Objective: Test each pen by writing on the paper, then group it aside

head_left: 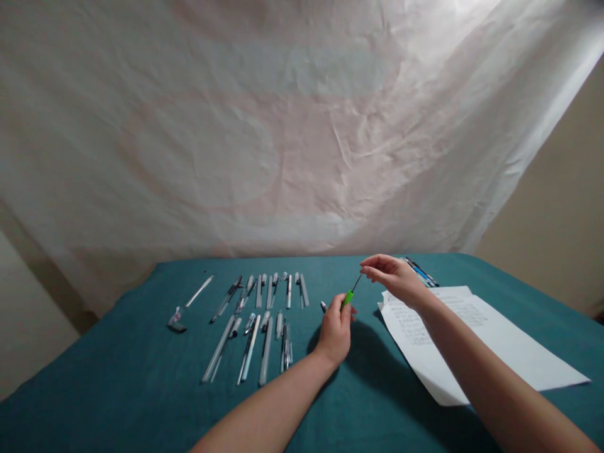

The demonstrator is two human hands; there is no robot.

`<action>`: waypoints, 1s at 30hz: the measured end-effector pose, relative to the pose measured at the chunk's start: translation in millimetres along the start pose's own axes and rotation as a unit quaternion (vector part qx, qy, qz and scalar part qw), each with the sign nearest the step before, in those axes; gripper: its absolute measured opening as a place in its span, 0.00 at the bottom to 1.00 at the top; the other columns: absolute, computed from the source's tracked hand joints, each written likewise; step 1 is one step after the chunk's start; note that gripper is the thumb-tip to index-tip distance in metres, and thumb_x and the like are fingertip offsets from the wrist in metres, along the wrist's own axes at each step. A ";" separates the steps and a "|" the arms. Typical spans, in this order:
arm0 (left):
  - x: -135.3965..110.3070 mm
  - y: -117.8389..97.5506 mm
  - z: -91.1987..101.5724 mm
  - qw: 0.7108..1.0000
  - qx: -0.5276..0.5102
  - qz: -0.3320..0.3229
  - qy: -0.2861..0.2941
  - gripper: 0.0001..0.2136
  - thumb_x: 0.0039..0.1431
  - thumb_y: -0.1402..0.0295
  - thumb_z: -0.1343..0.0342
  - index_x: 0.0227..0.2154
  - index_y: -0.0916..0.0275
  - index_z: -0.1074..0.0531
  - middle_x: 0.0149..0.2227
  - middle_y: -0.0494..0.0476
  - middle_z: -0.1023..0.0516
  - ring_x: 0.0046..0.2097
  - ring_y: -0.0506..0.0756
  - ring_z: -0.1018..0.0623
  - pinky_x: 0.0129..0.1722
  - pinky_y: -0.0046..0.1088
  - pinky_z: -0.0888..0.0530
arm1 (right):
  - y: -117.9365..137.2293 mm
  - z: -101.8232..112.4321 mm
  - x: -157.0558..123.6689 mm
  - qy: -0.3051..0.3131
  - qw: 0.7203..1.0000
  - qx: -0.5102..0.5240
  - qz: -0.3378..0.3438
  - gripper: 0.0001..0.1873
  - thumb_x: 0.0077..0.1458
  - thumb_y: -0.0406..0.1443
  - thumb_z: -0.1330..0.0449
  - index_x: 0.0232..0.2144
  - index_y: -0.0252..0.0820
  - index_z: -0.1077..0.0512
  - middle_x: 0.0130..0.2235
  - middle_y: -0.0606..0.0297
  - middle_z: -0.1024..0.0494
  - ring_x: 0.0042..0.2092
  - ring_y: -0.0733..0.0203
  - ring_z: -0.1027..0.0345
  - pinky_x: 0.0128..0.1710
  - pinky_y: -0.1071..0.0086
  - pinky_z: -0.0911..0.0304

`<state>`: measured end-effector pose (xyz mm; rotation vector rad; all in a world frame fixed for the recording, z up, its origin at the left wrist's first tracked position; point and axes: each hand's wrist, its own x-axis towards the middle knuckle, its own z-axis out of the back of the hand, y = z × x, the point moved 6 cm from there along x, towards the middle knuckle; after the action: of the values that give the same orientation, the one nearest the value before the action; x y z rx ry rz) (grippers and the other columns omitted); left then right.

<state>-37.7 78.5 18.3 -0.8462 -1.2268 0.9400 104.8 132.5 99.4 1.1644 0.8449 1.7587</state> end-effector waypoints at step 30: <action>-3.3 -7.0 9.1 0.995 -0.053 -0.019 -0.081 0.10 0.62 0.62 0.60 0.41 0.62 0.41 0.32 0.54 0.31 0.33 0.50 0.30 0.37 0.29 0.33 | -55.8 -70.5 -9.0 0.122 0.983 -0.136 -0.009 0.09 0.51 0.36 0.46 0.31 0.37 0.30 0.29 0.63 0.26 0.31 0.63 0.35 0.31 0.71 0.39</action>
<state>-46.1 73.0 24.8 -0.8403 -1.4378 0.9329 56.2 141.9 23.8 0.7724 0.7226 1.9575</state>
